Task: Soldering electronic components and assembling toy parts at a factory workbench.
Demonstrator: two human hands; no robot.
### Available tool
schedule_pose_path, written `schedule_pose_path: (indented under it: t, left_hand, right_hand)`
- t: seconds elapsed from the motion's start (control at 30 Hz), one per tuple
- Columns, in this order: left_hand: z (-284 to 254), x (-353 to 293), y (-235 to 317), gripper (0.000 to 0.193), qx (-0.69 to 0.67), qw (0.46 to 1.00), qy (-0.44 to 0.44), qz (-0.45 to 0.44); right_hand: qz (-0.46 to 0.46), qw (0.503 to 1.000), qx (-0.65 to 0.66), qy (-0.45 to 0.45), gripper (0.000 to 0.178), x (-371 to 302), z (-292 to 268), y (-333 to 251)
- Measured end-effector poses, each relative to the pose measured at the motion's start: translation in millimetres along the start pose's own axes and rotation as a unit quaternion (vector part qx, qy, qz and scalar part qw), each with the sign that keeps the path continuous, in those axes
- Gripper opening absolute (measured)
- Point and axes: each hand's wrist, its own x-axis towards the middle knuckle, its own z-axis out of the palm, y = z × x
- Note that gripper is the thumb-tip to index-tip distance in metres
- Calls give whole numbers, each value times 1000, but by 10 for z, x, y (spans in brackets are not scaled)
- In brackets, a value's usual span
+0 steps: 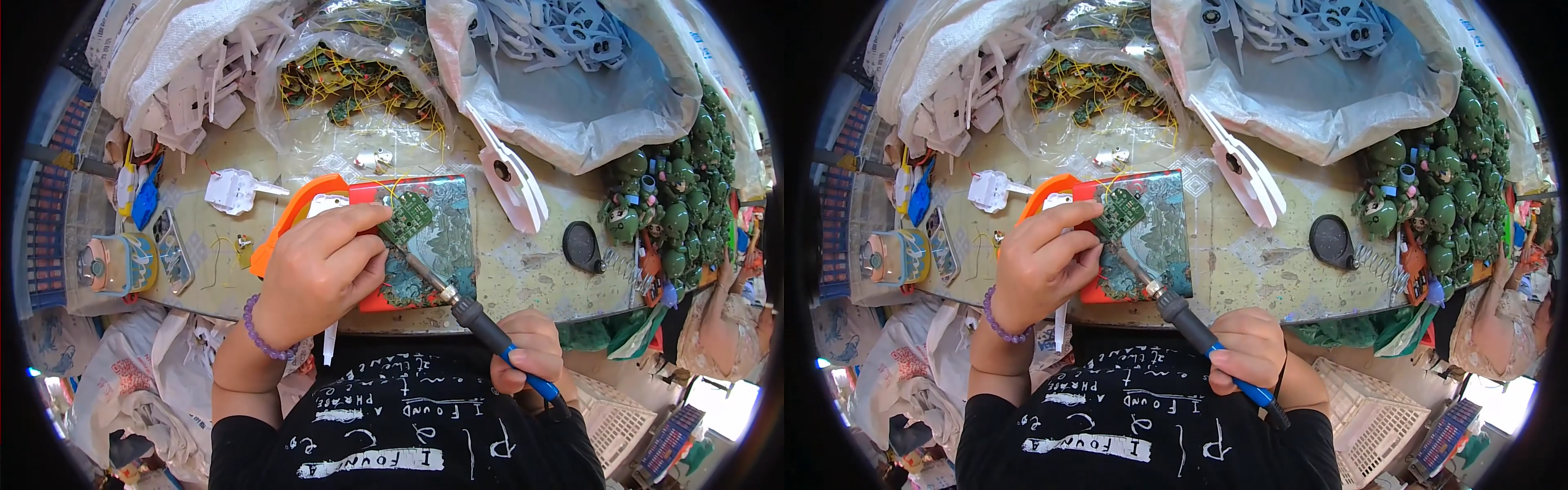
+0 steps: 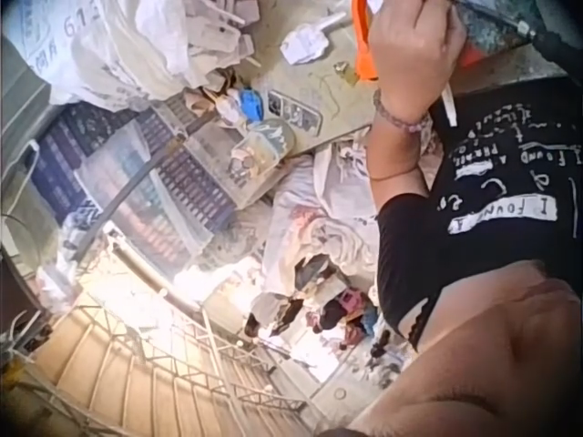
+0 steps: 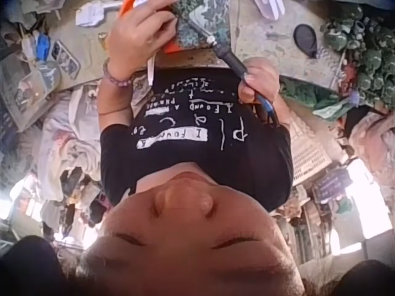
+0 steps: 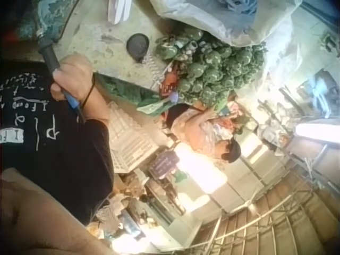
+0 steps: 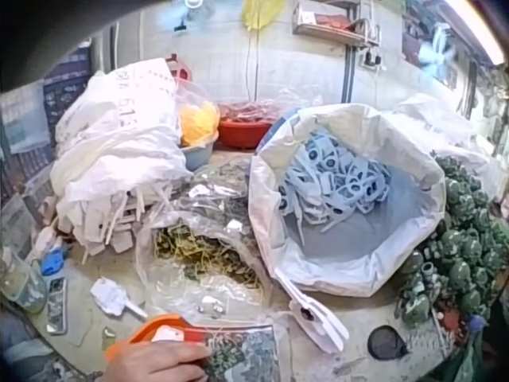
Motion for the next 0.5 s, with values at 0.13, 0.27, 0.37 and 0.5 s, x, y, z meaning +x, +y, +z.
schedule_pose_path:
  t: [0.13, 0.27, 0.37, 0.5]
  left_hand:
    - [-5, 10, 6, 17, 4, 1000, 1, 5]
    - [0, -2, 6, 17, 9, 1000, -1, 2]
    - [3, 5, 5, 17, 10, 1000, -1, 4]
    - [-2, 10, 10, 18, 10, 1000, 1, 4]
  right_hand:
    - [-4, 1000, -2, -18, 33, 29, -22, -10]
    - [-14, 999, -1, -29, 32, 16, -21, 16]
    - [-23, 999, -17, -41, 30, 12, -32, 1]
    - [-36, 998, -26, -44, 29, -20, -38, 6]
